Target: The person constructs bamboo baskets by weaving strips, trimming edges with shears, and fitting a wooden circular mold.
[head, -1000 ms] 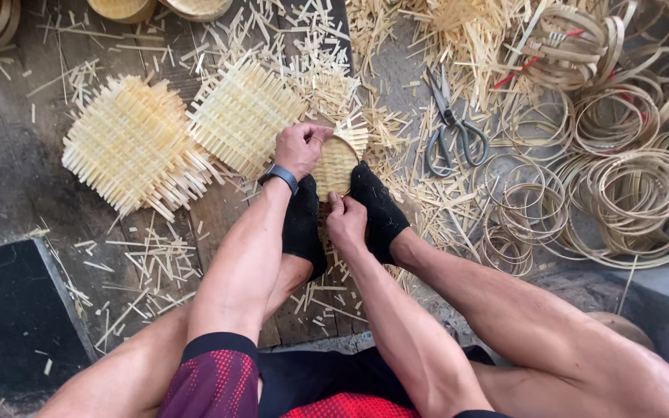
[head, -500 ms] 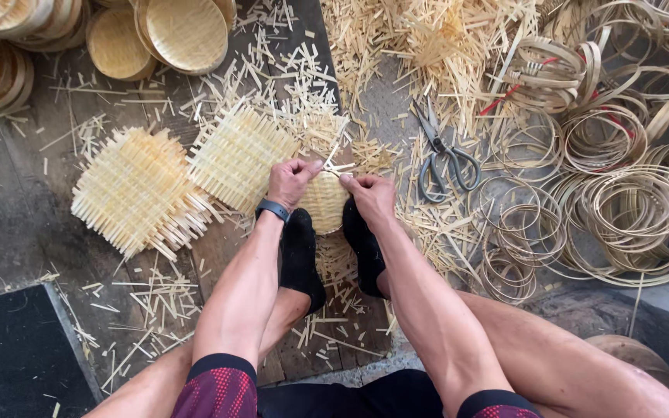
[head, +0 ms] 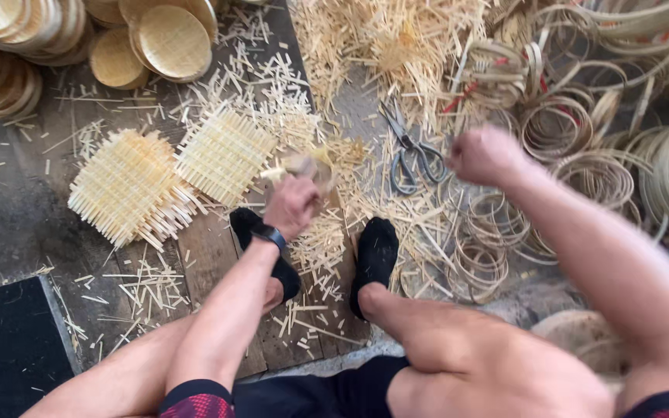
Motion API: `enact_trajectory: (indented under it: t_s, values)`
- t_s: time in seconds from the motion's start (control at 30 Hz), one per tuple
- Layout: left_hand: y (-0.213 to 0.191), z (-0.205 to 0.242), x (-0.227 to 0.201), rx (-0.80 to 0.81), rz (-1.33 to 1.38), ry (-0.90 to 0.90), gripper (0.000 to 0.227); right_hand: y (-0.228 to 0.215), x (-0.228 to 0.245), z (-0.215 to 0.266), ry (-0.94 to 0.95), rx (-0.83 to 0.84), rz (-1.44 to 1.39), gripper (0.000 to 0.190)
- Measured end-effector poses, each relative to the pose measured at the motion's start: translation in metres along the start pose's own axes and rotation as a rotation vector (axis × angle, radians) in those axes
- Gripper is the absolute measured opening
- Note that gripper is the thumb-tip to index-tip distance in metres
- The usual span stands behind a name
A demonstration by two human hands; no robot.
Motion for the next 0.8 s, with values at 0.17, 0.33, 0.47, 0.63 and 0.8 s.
enact_trajectory:
  t_s: [0.17,0.33,0.47,0.63,0.8]
  values:
    - [0.007,0.029,-0.018,-0.108,-0.127,0.048,0.034,0.134,0.004,-0.057,0.076,-0.143,-0.29,0.056]
    - [0.011,0.006,0.001,0.022,0.074,-0.306,0.07,0.194,0.014,-0.104,0.145,-0.257,-0.344,0.074]
    - [0.028,0.001,0.004,-0.151,0.072,-0.285,0.071,0.194,0.007,-0.125,0.271,-0.03,-0.461,0.063]
    - [0.035,-0.003,0.013,-0.365,-0.161,-0.253,0.076,0.179,0.011,-0.084,0.194,0.156,-0.91,0.049]
    - [0.029,-0.01,0.024,-0.323,-0.059,-0.326,0.072,0.166,0.048,-0.013,0.105,0.083,-0.639,0.074]
Point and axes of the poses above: each hand's wrist, its own z-axis away from the middle knuckle, its own y-axis out of the palm, x = y × z, the point moved 2 cm from there along -z, towards the middle knuckle, and after that the axes turned 3 degrees about x, right-handed, at the moved point
